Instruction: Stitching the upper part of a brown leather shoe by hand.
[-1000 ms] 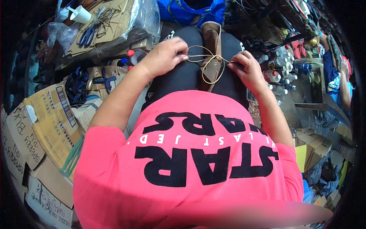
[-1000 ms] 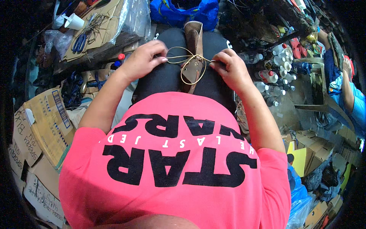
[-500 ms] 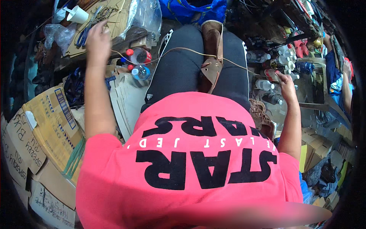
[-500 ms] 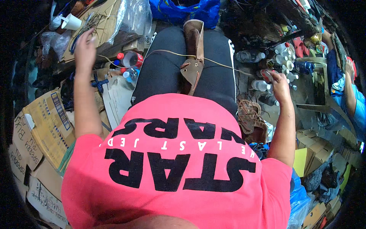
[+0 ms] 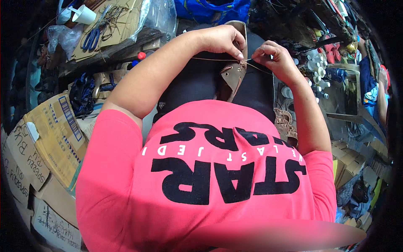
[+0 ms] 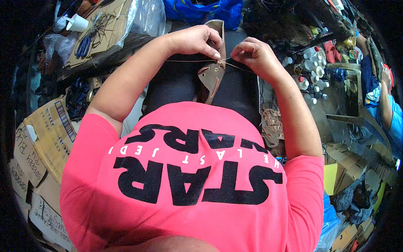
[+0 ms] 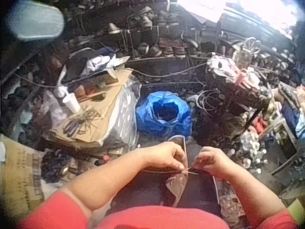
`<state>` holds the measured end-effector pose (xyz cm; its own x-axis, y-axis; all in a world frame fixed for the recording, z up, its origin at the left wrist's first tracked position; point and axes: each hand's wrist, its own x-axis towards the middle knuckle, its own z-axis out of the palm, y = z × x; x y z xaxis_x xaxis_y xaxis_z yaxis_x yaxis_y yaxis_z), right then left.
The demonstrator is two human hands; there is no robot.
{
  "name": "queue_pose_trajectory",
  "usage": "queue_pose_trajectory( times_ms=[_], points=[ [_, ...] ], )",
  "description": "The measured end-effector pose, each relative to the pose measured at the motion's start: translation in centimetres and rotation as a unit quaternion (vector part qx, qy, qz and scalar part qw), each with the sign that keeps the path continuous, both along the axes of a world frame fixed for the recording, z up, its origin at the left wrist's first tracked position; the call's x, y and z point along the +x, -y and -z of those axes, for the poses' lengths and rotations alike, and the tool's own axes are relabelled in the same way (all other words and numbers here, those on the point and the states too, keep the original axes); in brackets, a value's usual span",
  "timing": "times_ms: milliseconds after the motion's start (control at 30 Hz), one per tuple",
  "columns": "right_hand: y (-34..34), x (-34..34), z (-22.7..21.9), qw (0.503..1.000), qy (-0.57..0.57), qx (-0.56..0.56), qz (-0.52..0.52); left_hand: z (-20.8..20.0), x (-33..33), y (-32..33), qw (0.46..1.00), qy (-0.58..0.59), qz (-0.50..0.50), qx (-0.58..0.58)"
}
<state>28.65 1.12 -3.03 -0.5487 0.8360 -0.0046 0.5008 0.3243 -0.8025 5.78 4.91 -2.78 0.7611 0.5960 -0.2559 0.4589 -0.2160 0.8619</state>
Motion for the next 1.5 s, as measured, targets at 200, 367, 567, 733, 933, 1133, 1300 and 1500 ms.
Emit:
queue_pose_trajectory(
  times_ms=[200,367,567,733,933,1133,1300,1500],
  points=[
    [0.2,-0.4,0.1,0.999,0.017,0.043,-0.019,1.3,0.0,-0.1,0.998,0.051,-0.015,-0.045],
    [1.0,-0.3,0.9,0.993,0.039,0.106,-0.013,1.5,-0.2,-0.2,0.996,0.057,-0.004,-0.068],
    [3.7,-0.5,0.6,0.982,0.064,0.174,0.026,1.0,-0.4,-0.4,0.996,-0.005,0.090,0.003],
    [4.2,-1.1,-1.0,0.966,0.157,0.205,-0.014,0.5,-0.1,-0.3,0.993,-0.026,0.119,0.010],
    [3.8,-4.4,-4.3,0.889,0.324,0.301,-0.120,1.3,-0.3,-0.5,0.990,0.007,0.120,0.075],
    [2.7,-5.4,-2.4,0.909,0.322,0.246,-0.100,1.8,0.7,-1.5,0.971,0.031,0.067,0.228],
    [2.4,-4.4,-1.1,0.957,0.240,0.152,-0.046,1.8,0.7,-1.6,0.983,0.024,0.047,0.178],
    [2.1,-1.9,-0.3,0.984,-0.015,-0.149,0.092,0.2,-0.9,4.4,0.915,0.029,-0.210,0.343]
  ],
)
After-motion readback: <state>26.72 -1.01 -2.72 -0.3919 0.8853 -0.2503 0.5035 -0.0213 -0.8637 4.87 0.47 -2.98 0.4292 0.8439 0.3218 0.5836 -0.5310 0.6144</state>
